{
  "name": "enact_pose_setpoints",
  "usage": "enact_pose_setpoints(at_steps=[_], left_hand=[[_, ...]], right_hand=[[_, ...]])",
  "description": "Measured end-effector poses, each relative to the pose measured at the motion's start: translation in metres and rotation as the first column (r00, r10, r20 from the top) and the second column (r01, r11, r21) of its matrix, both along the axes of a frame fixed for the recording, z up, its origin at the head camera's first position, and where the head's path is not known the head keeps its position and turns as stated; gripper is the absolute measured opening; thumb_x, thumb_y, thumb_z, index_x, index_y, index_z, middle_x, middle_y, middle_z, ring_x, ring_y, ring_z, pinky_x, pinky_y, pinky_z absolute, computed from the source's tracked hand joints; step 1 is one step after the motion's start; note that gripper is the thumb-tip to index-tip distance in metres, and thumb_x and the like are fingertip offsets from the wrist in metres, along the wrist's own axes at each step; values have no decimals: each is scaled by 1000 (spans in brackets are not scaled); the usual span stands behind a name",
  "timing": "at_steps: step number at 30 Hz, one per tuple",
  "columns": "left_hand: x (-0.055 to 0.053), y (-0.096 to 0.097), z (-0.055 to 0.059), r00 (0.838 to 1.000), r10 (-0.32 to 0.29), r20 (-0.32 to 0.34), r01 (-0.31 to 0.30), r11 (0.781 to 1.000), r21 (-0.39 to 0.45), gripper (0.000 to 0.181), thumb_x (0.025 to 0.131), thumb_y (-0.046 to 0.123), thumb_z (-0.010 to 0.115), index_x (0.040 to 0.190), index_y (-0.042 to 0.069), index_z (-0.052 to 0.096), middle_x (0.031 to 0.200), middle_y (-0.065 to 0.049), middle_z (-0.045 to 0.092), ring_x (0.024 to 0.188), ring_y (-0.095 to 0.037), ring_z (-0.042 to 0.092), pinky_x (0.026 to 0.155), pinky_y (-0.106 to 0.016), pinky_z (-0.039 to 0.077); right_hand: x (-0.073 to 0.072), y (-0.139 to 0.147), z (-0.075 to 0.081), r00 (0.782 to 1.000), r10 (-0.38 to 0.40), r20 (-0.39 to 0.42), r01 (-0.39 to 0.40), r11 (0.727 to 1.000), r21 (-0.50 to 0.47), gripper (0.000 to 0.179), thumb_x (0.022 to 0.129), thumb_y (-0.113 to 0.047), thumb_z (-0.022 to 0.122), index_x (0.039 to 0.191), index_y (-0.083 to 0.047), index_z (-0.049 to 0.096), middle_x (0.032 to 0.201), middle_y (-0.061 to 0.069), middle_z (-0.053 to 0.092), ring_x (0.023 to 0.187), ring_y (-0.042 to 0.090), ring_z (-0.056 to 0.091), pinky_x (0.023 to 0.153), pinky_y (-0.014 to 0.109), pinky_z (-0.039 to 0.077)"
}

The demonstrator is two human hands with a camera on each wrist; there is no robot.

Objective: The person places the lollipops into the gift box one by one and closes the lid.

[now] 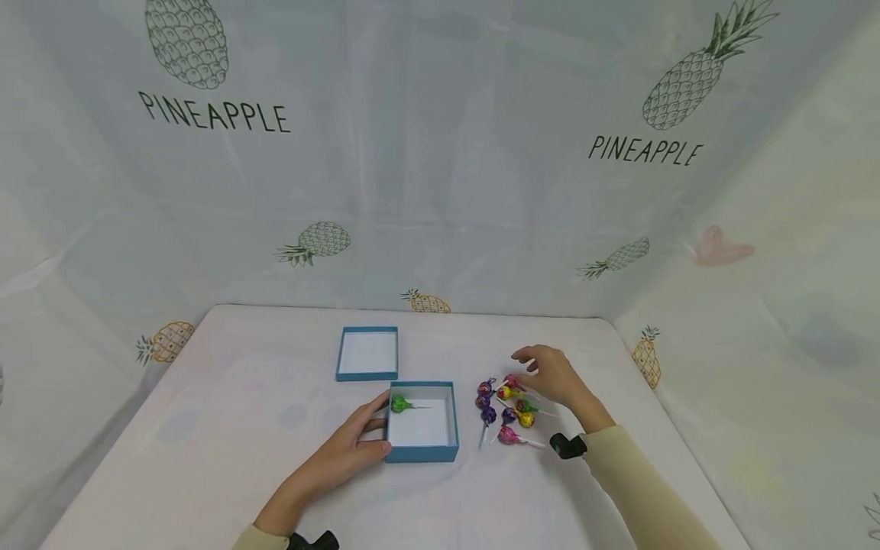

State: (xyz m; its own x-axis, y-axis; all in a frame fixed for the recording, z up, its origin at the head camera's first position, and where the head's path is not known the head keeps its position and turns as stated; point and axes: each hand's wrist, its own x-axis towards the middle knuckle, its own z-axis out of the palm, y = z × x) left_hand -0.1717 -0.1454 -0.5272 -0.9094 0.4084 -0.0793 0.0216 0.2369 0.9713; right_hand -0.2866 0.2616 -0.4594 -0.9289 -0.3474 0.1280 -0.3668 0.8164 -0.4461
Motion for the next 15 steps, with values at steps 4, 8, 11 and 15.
enact_pose_setpoints(at_steps=[4, 8, 11, 15], left_hand=[[0, 1, 0, 1000, 6, 12, -6, 1000, 5, 85, 104, 26, 70, 172, 23, 19, 174, -17, 23, 153, -43, 39, 117, -53, 45], [-1, 1, 0, 1000, 10, 14, -10, 1000, 6, 85, 103, 26, 70, 172, 23, 19, 174, -17, 23, 153, -42, 39, 117, -52, 45], [-1, 1, -1, 1000, 8, 10, -8, 1000, 0, 85, 103, 26, 70, 172, 24, 20, 174, -16, 24, 153, -42, 39, 117, -50, 46], [-1, 0, -1, 1000, 6, 3, -6, 1000, -9, 85, 103, 26, 70, 172, 25, 20, 174, -16, 24, 153, -42, 39, 116, -48, 47]], right_hand=[[-2, 4, -8, 999, -7, 47, 7, 1000, -5, 33, 95, -13, 81, 125, -1, 74, 116, 17, 75, 101, 33, 71, 87, 48, 62], [-6, 7, -17, 996, -12, 89, 13, 1000, -16, 30, 95, -15, 81, 121, -2, 76, 111, 13, 75, 98, 28, 71, 86, 46, 62], [-8, 8, -23, 992, -21, 125, 24, 999, -30, 27, 95, -16, 81, 119, -4, 77, 107, 9, 75, 94, 23, 70, 84, 43, 62], [-10, 7, -29, 985, -23, 173, 31, 998, -47, 24, 96, -18, 80, 117, -7, 78, 103, 4, 74, 91, 20, 68, 81, 39, 61]])
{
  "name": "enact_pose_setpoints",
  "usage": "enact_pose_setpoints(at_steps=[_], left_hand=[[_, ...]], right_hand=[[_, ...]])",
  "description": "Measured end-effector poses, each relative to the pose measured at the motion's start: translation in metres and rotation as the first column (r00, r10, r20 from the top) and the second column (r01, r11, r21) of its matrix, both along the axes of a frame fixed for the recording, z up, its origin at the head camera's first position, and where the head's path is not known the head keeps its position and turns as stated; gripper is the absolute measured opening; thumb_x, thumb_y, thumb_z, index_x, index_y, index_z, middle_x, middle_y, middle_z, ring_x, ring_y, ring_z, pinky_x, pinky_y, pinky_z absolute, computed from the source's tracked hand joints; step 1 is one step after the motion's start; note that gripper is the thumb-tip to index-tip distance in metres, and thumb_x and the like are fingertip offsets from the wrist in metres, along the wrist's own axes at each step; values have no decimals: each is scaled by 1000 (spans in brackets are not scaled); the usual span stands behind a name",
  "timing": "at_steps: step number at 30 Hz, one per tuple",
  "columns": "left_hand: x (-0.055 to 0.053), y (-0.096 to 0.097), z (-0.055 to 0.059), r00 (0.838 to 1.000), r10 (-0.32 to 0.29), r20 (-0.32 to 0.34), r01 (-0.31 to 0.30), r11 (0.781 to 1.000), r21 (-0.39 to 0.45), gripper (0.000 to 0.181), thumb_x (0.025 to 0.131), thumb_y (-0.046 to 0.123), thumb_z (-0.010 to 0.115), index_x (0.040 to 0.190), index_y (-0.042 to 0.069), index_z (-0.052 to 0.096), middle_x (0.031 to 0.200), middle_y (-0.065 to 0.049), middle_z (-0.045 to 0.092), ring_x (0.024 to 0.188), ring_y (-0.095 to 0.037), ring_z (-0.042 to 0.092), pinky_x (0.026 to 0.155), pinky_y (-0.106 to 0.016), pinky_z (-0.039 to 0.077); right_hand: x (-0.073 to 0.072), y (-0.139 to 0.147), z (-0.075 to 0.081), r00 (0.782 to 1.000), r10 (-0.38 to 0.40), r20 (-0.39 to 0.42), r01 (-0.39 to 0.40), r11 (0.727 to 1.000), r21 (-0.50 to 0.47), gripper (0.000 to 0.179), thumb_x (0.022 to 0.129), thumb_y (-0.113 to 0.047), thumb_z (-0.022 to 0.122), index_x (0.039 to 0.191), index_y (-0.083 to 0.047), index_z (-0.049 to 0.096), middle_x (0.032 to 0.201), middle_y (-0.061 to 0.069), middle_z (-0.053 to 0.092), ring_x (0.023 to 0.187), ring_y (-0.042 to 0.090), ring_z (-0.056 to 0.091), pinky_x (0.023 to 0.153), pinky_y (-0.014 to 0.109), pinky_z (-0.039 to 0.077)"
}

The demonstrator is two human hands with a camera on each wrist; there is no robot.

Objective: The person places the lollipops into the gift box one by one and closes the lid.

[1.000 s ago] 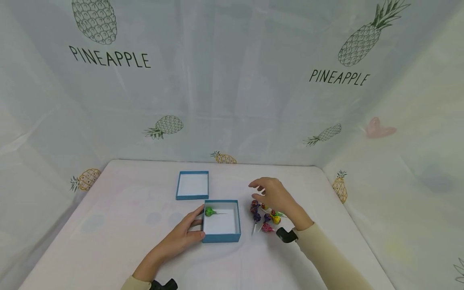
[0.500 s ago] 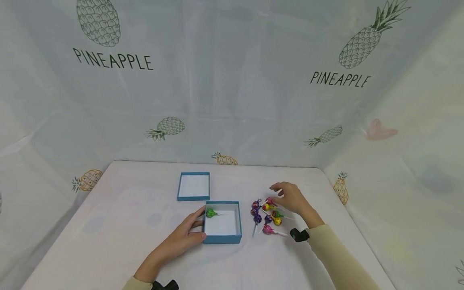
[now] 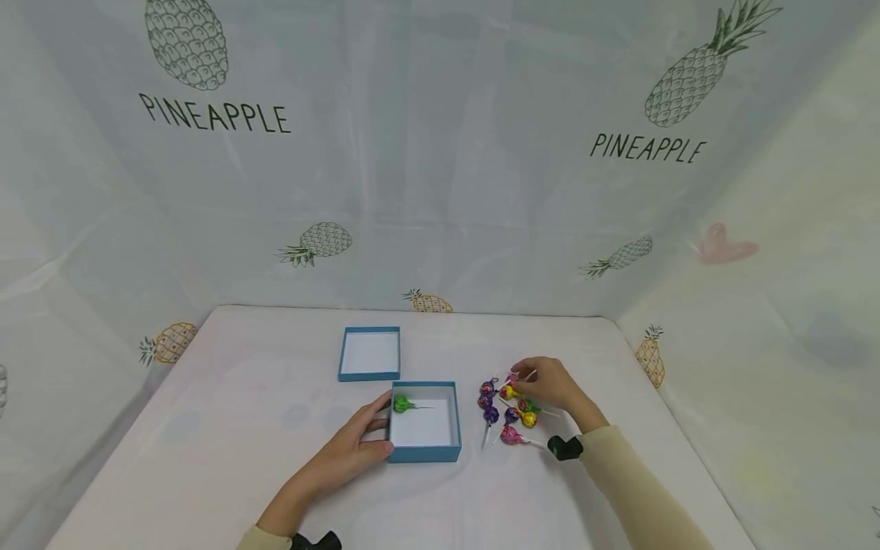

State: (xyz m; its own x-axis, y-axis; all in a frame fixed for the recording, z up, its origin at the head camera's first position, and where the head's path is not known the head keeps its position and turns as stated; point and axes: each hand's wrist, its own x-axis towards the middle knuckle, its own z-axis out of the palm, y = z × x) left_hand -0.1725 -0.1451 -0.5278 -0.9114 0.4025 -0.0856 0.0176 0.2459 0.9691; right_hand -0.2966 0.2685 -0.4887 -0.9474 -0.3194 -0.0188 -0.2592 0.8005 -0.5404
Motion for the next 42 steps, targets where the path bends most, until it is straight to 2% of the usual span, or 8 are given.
enact_pose_setpoints(at_steps=[9, 20, 25, 36, 42], left_hand=[[1, 1, 1, 1000, -5, -7, 5, 1000, -10, 84, 104, 26, 70, 172, 25, 20, 173, -16, 24, 152, -41, 40, 116, -47, 47], [1, 4, -3, 1000, -6, 13, 6, 1000, 10, 83, 103, 25, 70, 171, 27, 22, 173, -16, 25, 152, -41, 40, 116, -54, 45], [2, 5, -3, 1000, -5, 8, 5, 1000, 0, 83, 103, 27, 70, 171, 26, 22, 174, -15, 24, 152, -41, 41, 116, -52, 46], [1, 1, -1, 1000, 5, 5, -4, 1000, -9, 84, 103, 27, 71, 171, 26, 22, 174, -15, 24, 152, -41, 40, 116, -47, 47], [0, 0, 0, 1000, 1, 3, -1, 1000, -2, 83, 104, 27, 70, 171, 27, 22, 174, -15, 24, 153, -41, 39, 116, -47, 47]], right_hand=[[1, 0, -3, 1000, -21, 16, 21, 1000, 17, 20, 98, -18, 79, 116, -9, 79, 97, 1, 72, 87, 17, 64, 80, 35, 60], [6, 4, -4, 1000, -11, -3, 11, 999, 39, 20, 97, -17, 79, 116, -9, 78, 96, 0, 73, 85, 15, 64, 77, 33, 58], [8, 4, 0, 1000, -18, -11, 18, 1000, 21, 22, 95, -17, 80, 115, -9, 77, 96, 0, 72, 85, 16, 64, 75, 33, 58], [5, -2, 13, 993, 26, -113, -23, 999, 24, 20, 95, -14, 81, 114, -8, 78, 97, 2, 75, 84, 15, 67, 79, 39, 60], [5, -5, 21, 991, 27, -131, -25, 999, 21, 21, 95, -15, 81, 116, -10, 78, 98, 0, 75, 85, 15, 66, 78, 34, 59]])
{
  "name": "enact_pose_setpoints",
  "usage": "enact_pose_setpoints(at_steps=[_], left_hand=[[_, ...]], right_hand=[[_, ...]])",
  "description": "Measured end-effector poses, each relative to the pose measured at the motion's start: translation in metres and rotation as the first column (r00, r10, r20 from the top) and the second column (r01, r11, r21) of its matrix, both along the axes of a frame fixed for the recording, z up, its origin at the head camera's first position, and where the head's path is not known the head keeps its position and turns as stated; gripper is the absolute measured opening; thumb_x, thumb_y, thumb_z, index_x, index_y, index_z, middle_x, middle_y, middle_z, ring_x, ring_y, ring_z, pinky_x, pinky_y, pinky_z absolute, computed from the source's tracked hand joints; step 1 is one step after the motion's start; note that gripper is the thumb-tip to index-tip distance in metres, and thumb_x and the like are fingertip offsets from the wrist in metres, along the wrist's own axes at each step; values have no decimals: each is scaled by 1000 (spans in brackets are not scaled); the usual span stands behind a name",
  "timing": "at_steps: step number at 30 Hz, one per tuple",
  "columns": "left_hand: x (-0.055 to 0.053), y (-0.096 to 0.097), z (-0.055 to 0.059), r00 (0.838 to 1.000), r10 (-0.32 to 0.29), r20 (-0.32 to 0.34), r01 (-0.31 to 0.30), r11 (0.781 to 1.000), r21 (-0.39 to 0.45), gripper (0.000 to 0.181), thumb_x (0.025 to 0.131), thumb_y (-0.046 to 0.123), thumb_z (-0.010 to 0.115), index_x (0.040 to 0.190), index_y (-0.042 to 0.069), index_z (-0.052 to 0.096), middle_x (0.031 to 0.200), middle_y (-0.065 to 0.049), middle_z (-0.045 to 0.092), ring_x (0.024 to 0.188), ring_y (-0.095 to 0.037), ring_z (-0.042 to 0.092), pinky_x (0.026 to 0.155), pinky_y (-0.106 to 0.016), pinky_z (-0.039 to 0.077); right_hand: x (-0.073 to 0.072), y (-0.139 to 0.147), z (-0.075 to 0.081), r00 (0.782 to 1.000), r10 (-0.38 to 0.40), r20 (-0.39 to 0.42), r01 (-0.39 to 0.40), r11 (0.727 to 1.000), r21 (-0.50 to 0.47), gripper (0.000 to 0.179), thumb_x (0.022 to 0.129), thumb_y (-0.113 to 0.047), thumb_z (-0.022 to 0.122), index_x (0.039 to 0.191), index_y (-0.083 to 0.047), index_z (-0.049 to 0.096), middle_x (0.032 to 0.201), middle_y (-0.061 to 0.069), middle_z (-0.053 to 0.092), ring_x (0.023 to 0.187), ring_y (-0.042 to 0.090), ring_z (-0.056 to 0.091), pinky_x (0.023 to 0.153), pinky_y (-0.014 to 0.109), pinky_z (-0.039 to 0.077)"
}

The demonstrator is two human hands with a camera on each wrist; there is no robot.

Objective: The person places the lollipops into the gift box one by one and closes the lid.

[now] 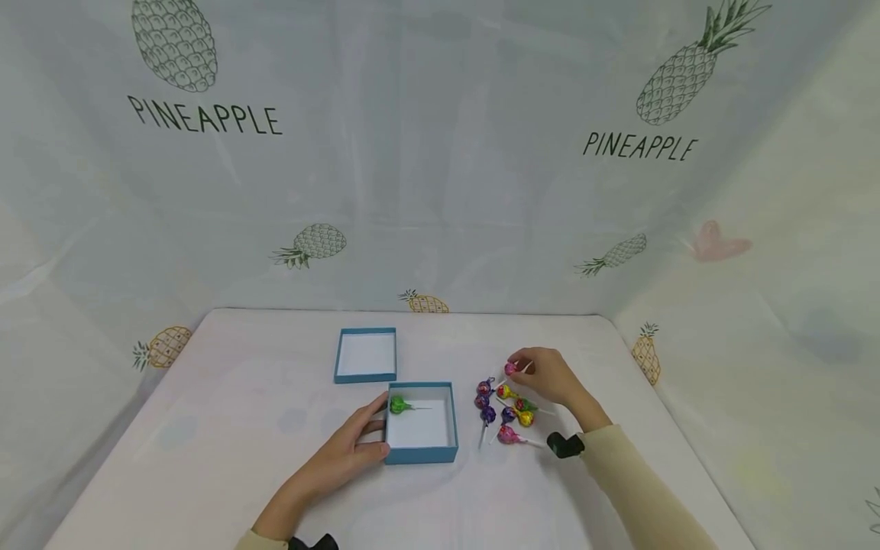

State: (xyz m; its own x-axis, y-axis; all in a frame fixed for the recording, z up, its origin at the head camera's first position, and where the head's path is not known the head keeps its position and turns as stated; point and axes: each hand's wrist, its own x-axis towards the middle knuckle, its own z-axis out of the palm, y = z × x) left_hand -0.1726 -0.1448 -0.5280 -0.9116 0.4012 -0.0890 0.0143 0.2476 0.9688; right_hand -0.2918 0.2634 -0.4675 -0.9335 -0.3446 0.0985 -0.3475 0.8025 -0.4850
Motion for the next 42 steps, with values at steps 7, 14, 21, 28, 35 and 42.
enact_pose_setpoints(at_steps=[7, 14, 21, 28, 35, 42], left_hand=[[0, 0, 0, 1000, -2, -7, 1, 1000, -12, 83, 104, 28, 70, 171, 27, 22, 174, -15, 23, 153, -40, 39, 116, -46, 46], [-3, -2, 0, 1000, -13, -24, 12, 1000, -20, 83, 104, 27, 69, 171, 27, 21, 174, -14, 24, 153, -40, 40, 104, -19, 45], [-2, -5, -2, 1000, -19, -14, 19, 1000, 2, 83, 104, 26, 69, 172, 25, 21, 174, -16, 23, 153, -41, 38, 101, -14, 44], [-1, -5, -2, 1000, -19, -12, 19, 1000, 6, 82, 104, 27, 69, 171, 29, 22, 174, -15, 23, 154, -41, 38, 101, -14, 43], [-2, -4, -2, 1000, -18, -13, 18, 1000, -7, 83, 104, 28, 70, 171, 29, 21, 174, -14, 24, 153, -40, 39, 102, -16, 44], [-2, -2, -1, 1000, -6, -8, 6, 1000, -18, 82, 104, 29, 70, 171, 28, 23, 174, -15, 25, 152, -40, 40, 116, -47, 45]], right_hand=[[6, -12, 15, 1000, 26, -3, -26, 999, -32, 22, 95, -12, 81, 116, -11, 78, 99, 0, 75, 86, 17, 66, 79, 32, 60], [14, -31, 31, 996, 71, -52, -73, 996, -54, 22, 95, -11, 81, 116, -10, 78, 100, 1, 75, 86, 16, 66, 77, 28, 59], [20, -54, 40, 991, 113, -71, -119, 990, -72, 23, 95, -12, 82, 117, -12, 78, 101, -1, 75, 86, 13, 66, 77, 26, 59], [23, -73, 41, 991, 122, -51, -127, 986, -105, 22, 95, -14, 82, 116, -14, 78, 99, -3, 74, 85, 11, 64, 74, 25, 58], [24, -90, 41, 982, 177, -65, -183, 977, -112, 23, 95, -13, 82, 117, -12, 79, 100, -3, 74, 83, 11, 65, 71, 23, 57], [26, -110, 44, 977, 199, -73, -206, 973, -106, 24, 93, -13, 84, 117, -13, 80, 98, -5, 75, 82, 10, 63, 73, 24, 57]])
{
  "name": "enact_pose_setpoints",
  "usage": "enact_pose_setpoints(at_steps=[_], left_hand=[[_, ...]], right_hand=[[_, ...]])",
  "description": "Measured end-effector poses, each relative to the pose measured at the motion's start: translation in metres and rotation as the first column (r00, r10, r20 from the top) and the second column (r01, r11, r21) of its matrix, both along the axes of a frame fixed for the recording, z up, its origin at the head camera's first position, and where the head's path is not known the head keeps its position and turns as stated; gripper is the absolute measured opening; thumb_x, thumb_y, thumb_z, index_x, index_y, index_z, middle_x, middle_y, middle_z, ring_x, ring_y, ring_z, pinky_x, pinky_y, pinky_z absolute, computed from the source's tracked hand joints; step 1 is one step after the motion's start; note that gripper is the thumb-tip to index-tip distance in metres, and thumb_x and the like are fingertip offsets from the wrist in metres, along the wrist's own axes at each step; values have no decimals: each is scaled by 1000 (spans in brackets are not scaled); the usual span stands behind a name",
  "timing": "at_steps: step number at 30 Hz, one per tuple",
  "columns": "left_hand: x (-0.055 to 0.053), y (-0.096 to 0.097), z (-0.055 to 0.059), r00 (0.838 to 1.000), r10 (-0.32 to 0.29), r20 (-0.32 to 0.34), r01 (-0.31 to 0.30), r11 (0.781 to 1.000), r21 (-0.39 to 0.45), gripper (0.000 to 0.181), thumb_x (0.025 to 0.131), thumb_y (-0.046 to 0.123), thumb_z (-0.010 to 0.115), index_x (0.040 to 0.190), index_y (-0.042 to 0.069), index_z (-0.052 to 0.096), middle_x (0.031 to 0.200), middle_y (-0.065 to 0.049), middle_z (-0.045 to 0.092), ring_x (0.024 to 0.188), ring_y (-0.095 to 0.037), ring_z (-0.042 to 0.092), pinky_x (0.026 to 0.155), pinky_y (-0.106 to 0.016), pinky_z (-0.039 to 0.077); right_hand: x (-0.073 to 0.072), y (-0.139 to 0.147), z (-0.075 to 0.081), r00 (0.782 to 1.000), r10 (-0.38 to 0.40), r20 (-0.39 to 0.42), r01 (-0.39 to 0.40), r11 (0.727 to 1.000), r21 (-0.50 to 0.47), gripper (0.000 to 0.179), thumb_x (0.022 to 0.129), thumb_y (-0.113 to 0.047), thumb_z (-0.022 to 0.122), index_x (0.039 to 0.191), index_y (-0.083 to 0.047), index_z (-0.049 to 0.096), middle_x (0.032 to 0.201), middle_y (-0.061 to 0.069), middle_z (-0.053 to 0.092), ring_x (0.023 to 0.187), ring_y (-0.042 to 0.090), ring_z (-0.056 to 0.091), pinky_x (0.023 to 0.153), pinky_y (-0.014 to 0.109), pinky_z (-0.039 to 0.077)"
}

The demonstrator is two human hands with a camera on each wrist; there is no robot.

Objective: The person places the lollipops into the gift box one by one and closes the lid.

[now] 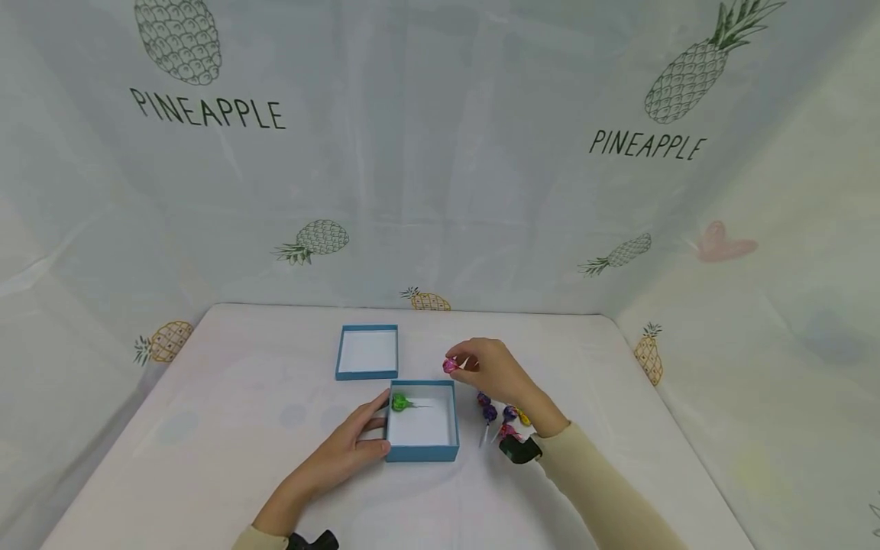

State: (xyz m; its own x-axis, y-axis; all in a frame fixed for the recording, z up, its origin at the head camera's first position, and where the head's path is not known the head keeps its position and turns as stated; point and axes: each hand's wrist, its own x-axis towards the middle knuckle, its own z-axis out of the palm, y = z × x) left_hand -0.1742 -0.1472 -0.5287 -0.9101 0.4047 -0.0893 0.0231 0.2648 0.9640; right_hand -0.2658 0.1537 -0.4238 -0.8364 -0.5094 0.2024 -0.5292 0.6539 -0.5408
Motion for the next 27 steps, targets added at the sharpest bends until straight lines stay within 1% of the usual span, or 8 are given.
enact_pose_setpoints(at_steps=[3, 10, 14, 17, 21, 22, 25, 27], left_hand=[[0, 0, 0, 1000, 5, 0, -5, 1000, -5, 82, 103, 29, 70, 171, 28, 23, 174, -15, 25, 152, -40, 41, 117, -53, 45], [0, 0, 1, 1000, -3, 6, 3, 1000, 10, 82, 104, 30, 69, 171, 26, 23, 173, -16, 25, 152, -42, 41, 116, -53, 46], [0, 0, 0, 1000, -4, 12, 4, 1000, 19, 81, 104, 30, 69, 171, 28, 23, 174, -15, 25, 152, -42, 40, 116, -53, 46], [0, 0, -1, 1000, -2, 17, 2, 1000, 24, 81, 104, 29, 69, 171, 30, 24, 174, -14, 24, 153, -41, 39, 116, -52, 47], [0, -1, -2, 1000, -4, 13, 3, 1000, 21, 80, 104, 29, 69, 170, 32, 24, 174, -14, 25, 153, -40, 40, 115, -50, 48], [0, -1, -2, 1000, -4, 12, 4, 1000, 19, 80, 104, 29, 69, 170, 32, 24, 174, -14, 25, 152, -40, 40, 115, -49, 48], [0, -1, -2, 1000, -10, 8, 10, 1000, 19, 80, 104, 29, 69, 170, 31, 24, 174, -14, 25, 152, -39, 40, 111, -35, 50], [0, -1, -1, 1000, -16, 6, 16, 1000, 24, 80, 104, 28, 69, 171, 30, 23, 174, -14, 25, 153, -40, 40, 110, -32, 50]], right_hand=[[2, -9, 0, 1000, 15, 0, -15, 1000, 9, 24, 94, -15, 84, 117, -12, 80, 98, -4, 75, 83, 11, 63, 72, 24, 56], [6, -28, -4, 997, 73, 15, -73, 997, 17, 24, 95, -15, 83, 118, -11, 79, 100, -3, 76, 85, 11, 65, 72, 23, 56], [7, -36, -7, 994, 110, 13, -110, 994, 11, 24, 95, -13, 82, 118, -9, 79, 100, -2, 76, 84, 11, 65, 71, 22, 56], [7, -42, -10, 992, 122, 17, -122, 993, 4, 24, 95, -13, 82, 118, -9, 79, 100, -2, 76, 84, 11, 65, 70, 21, 56], [10, -46, -14, 993, 115, 31, -115, 993, 11, 23, 95, -13, 82, 118, -11, 80, 98, -3, 75, 85, 12, 65, 72, 21, 55], [10, -47, -15, 993, 114, 37, -115, 993, 10, 24, 95, -13, 82, 118, -10, 80, 98, -3, 75, 85, 12, 65, 72, 21, 55], [11, -49, -20, 992, 115, 57, -116, 993, 18, 25, 95, -13, 82, 119, -10, 79, 98, -4, 75, 84, 11, 64, 73, 19, 56], [11, -50, -24, 990, 125, 65, -126, 992, 13, 25, 95, -13, 83, 119, -9, 79, 98, -3, 75, 83, 10, 64, 74, 19, 56]])
